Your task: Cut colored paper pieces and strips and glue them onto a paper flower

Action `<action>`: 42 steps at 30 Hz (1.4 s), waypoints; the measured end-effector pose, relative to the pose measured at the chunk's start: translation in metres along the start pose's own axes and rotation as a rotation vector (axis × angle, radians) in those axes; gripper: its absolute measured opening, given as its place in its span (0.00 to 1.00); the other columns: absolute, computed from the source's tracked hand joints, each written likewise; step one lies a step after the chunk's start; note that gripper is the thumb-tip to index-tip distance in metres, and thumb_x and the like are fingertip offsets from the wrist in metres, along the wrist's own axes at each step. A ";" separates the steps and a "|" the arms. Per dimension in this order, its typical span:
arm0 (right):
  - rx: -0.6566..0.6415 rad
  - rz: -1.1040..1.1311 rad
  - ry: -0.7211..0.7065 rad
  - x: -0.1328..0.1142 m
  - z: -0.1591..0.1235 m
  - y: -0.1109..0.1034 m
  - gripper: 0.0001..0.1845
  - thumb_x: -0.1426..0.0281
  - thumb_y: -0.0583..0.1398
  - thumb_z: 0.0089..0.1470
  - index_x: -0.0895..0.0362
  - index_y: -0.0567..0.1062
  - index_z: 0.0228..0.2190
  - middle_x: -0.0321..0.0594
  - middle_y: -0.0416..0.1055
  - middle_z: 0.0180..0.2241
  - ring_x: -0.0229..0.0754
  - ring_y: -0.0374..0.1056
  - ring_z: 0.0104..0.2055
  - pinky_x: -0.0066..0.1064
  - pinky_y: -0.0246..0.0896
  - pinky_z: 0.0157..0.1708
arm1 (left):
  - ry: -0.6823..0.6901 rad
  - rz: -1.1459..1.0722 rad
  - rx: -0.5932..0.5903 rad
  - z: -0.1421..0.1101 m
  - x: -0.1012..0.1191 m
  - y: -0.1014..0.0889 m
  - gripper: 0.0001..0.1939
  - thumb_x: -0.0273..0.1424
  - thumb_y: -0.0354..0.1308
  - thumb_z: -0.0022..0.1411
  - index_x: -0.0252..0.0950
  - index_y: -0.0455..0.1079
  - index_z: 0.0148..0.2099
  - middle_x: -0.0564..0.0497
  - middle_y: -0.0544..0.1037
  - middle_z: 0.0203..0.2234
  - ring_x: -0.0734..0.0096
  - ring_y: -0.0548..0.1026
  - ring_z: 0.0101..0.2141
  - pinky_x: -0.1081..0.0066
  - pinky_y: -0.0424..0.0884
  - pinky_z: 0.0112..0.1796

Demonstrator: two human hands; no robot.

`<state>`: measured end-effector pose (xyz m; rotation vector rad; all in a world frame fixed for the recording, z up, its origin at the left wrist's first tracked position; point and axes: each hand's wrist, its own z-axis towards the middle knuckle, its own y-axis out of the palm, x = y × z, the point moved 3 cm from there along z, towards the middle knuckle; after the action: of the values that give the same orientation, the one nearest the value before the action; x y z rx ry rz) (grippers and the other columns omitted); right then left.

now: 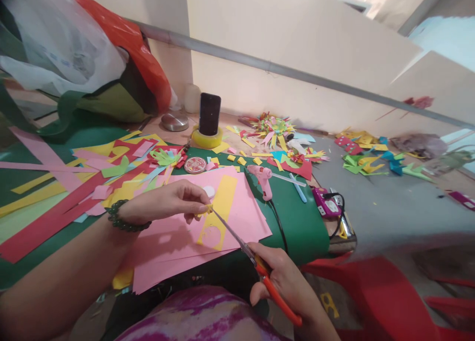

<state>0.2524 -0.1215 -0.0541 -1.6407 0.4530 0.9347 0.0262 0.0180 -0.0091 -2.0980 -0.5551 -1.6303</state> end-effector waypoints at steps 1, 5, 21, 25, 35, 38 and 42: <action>-0.001 -0.001 0.004 -0.001 0.000 0.000 0.46 0.29 0.50 0.36 0.58 0.74 0.33 0.30 0.50 0.24 0.36 0.45 0.26 0.26 0.49 0.23 | 0.005 -0.006 0.000 0.000 0.000 0.000 0.14 0.40 0.66 0.52 0.33 0.74 0.31 0.55 0.73 0.21 0.79 0.69 0.22 0.78 0.68 0.26; -0.001 0.009 0.018 -0.003 0.000 0.000 0.44 0.31 0.52 0.39 0.59 0.75 0.33 0.28 0.48 0.22 0.36 0.44 0.25 0.26 0.47 0.22 | 0.016 -0.023 0.000 0.001 -0.001 0.001 0.13 0.39 0.65 0.53 0.33 0.73 0.30 0.55 0.72 0.21 0.79 0.69 0.22 0.78 0.67 0.26; 0.000 -0.074 0.011 0.001 -0.009 -0.009 0.47 0.33 0.61 0.33 0.59 0.78 0.41 0.35 0.65 0.26 0.42 0.60 0.28 0.26 0.60 0.26 | -0.001 0.011 -0.013 -0.001 0.002 -0.002 0.14 0.40 0.66 0.52 0.32 0.75 0.32 0.55 0.74 0.20 0.79 0.70 0.22 0.78 0.67 0.25; 0.013 -0.118 0.001 0.005 -0.017 -0.016 0.44 0.37 0.63 0.39 0.59 0.77 0.46 0.37 0.70 0.28 0.45 0.64 0.30 0.27 0.63 0.29 | 0.013 0.078 -0.019 -0.004 0.004 -0.004 0.15 0.41 0.65 0.54 0.32 0.76 0.32 0.54 0.73 0.20 0.78 0.69 0.22 0.78 0.67 0.25; -0.048 -0.181 -0.027 0.003 -0.010 -0.016 0.46 0.40 0.69 0.28 0.59 0.78 0.44 0.33 0.68 0.24 0.42 0.64 0.27 0.24 0.61 0.26 | -0.007 0.224 -0.123 -0.004 0.004 -0.001 0.15 0.40 0.63 0.55 0.31 0.76 0.32 0.55 0.70 0.18 0.79 0.66 0.20 0.79 0.64 0.22; -0.047 -0.169 -0.005 0.004 -0.010 -0.015 0.43 0.44 0.71 0.28 0.58 0.78 0.43 0.32 0.68 0.25 0.41 0.64 0.28 0.24 0.62 0.26 | -0.012 0.220 -0.135 -0.005 0.004 0.000 0.14 0.39 0.63 0.55 0.31 0.76 0.32 0.56 0.70 0.17 0.79 0.66 0.20 0.79 0.63 0.22; -0.022 -0.137 0.022 0.004 -0.011 -0.014 0.38 0.48 0.71 0.33 0.56 0.79 0.44 0.32 0.68 0.26 0.41 0.64 0.28 0.24 0.63 0.27 | -0.017 0.215 -0.143 -0.005 0.005 0.001 0.14 0.40 0.64 0.55 0.32 0.77 0.32 0.55 0.71 0.18 0.78 0.67 0.20 0.79 0.63 0.21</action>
<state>0.2684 -0.1275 -0.0480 -1.6810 0.3412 0.8229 0.0243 0.0144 -0.0038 -2.1887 -0.2134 -1.5709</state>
